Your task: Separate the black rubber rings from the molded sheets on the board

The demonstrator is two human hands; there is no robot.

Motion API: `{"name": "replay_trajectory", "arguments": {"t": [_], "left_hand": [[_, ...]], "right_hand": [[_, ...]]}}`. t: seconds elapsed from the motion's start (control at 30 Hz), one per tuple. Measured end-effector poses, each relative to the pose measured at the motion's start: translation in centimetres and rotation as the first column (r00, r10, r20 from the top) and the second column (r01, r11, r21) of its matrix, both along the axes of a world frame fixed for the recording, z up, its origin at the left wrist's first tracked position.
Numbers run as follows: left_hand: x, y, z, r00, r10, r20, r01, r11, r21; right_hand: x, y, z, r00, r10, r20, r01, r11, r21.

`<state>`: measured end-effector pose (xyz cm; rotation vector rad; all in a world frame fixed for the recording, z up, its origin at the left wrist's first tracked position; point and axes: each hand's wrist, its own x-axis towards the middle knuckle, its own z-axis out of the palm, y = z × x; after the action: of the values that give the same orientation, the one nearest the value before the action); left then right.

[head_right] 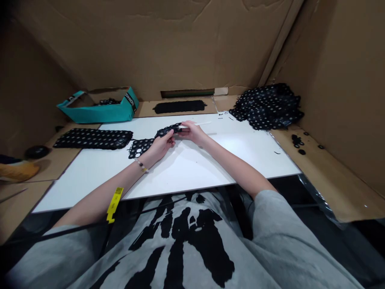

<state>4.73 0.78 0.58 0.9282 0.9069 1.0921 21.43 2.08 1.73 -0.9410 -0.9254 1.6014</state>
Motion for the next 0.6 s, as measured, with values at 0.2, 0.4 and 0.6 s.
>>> {"name": "replay_trajectory", "arguments": {"t": [0.2,0.4,0.6], "left_hand": [[-0.1,-0.4,-0.1,0.981,-0.083,-0.176,0.095,0.993,0.064],[-0.8,-0.8,-0.1,0.792,-0.033,-0.609,0.144,0.981,0.133],[-0.7,-0.5,-0.3,0.686,-0.119,-0.718,0.408,0.88,0.244]], "right_hand": [[0.0,-0.6,1.0,0.999,0.021,-0.049,-0.023,0.999,-0.033],[-0.2,-1.3,1.7,0.987,-0.065,0.145,0.04,0.985,0.167],[-0.4,-1.1,1.9,0.983,-0.16,0.086,0.133,0.956,0.263]]}}
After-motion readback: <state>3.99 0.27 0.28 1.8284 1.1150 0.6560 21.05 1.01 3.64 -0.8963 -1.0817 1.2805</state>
